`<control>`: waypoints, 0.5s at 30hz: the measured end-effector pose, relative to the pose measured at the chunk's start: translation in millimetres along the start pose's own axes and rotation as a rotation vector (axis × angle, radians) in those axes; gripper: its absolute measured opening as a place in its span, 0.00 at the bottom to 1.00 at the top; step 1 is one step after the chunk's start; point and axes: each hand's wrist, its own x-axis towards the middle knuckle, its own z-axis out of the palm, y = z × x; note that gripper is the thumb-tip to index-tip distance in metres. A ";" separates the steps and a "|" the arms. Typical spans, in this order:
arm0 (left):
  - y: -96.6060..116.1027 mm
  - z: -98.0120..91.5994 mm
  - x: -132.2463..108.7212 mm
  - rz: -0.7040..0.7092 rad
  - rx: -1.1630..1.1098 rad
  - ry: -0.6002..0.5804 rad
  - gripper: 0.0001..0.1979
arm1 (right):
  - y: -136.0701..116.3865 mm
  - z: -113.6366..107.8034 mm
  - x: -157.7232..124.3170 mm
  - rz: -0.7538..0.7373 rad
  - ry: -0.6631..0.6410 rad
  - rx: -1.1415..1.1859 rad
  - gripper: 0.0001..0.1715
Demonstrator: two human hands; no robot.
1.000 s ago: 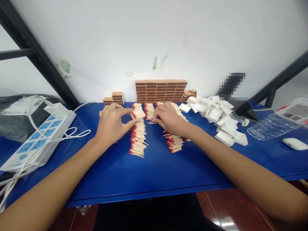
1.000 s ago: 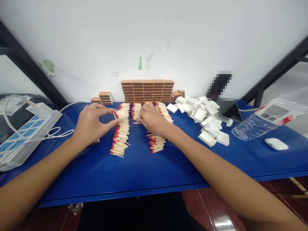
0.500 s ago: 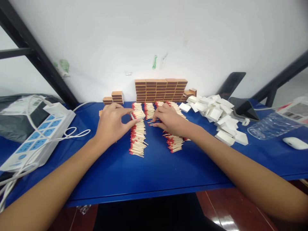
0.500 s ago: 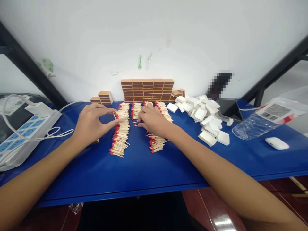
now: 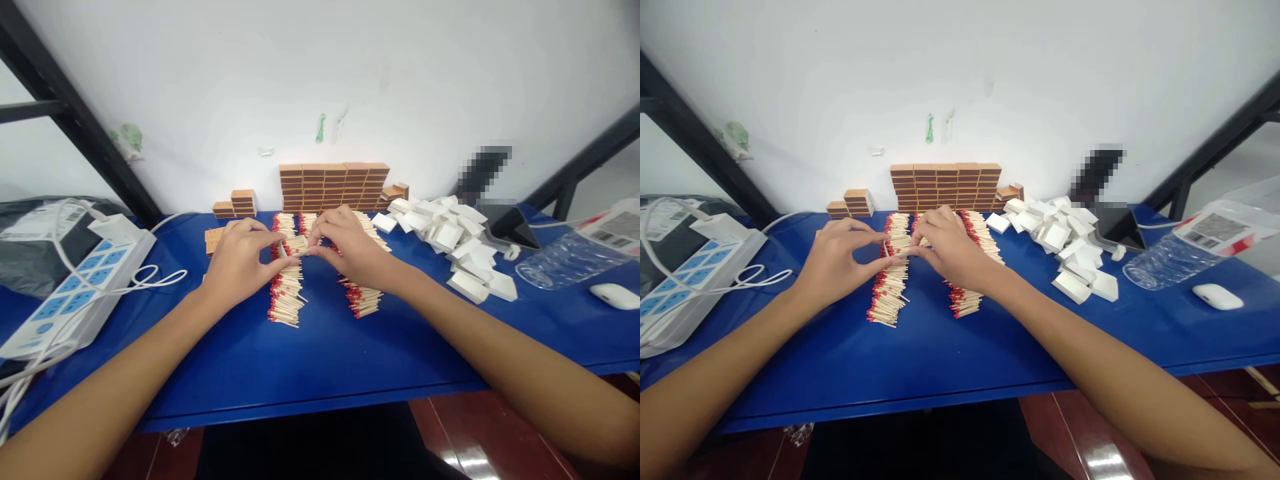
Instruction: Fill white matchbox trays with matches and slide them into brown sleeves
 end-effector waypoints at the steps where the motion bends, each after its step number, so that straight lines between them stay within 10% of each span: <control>1: 1.5 -0.1 0.1 0.010 -0.008 0.009 0.19 | -3.7 1.7 -0.1 -0.010 0.000 0.005 0.05; 15: 5.6 -1.6 -0.7 0.007 -0.062 -0.021 0.17 | -9.4 5.4 -1.5 -0.015 0.022 0.006 0.03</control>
